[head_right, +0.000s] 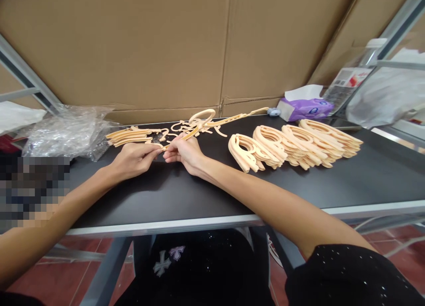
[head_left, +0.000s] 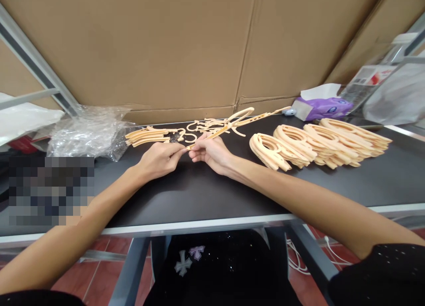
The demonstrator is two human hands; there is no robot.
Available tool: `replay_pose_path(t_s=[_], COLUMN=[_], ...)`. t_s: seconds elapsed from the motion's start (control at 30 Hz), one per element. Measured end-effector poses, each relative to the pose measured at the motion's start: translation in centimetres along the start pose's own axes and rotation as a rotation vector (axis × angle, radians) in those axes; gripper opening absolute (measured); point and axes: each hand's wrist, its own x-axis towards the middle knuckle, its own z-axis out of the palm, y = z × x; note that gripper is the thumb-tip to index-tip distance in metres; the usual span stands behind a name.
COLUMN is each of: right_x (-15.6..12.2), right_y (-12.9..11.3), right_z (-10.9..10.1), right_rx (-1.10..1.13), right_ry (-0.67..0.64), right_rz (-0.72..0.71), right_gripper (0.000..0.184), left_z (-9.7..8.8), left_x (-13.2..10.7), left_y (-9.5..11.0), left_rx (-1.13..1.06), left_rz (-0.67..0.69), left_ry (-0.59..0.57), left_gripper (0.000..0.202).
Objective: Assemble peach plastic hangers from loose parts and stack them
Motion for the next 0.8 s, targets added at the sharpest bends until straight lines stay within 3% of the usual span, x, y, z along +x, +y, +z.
replay_pose_path(t_s=[0.17,0.27,0.33,0.63,0.8], right_x=[-0.1,0.0,0.0,0.2,0.3], right_y=[0.3,0.3,0.3,0.3,0.2], right_z=[-0.1,-0.2,-0.2,-0.4,-0.4], right_rx=[-0.055,-0.049,-0.052,-0.085,-0.068], right_ry=[-0.048,-0.098,-0.103,-0.113,-0.109], right_rz=[-0.025,-0.003,0.007,0.013,0.01], right_gripper=[0.028,0.026,0.024,0.02,0.019], left_z=[-1.1,-1.9,-2.2,-2.0,-1.7], left_x=[0.7,1.2,1.4,1.4,1.5], left_y=[0.4,0.0,-0.3,-0.4,-0.7], left_rx=[-0.149,-0.15,-0.164,-0.266,-0.403], left_rz=[-0.128,-0.203,-0.247,-0.357,-0.483], left_ry=[0.003,0.053,0.025,-0.115,-0.093], left_gripper=[0.032,0.035,0.036,0.035,0.046])
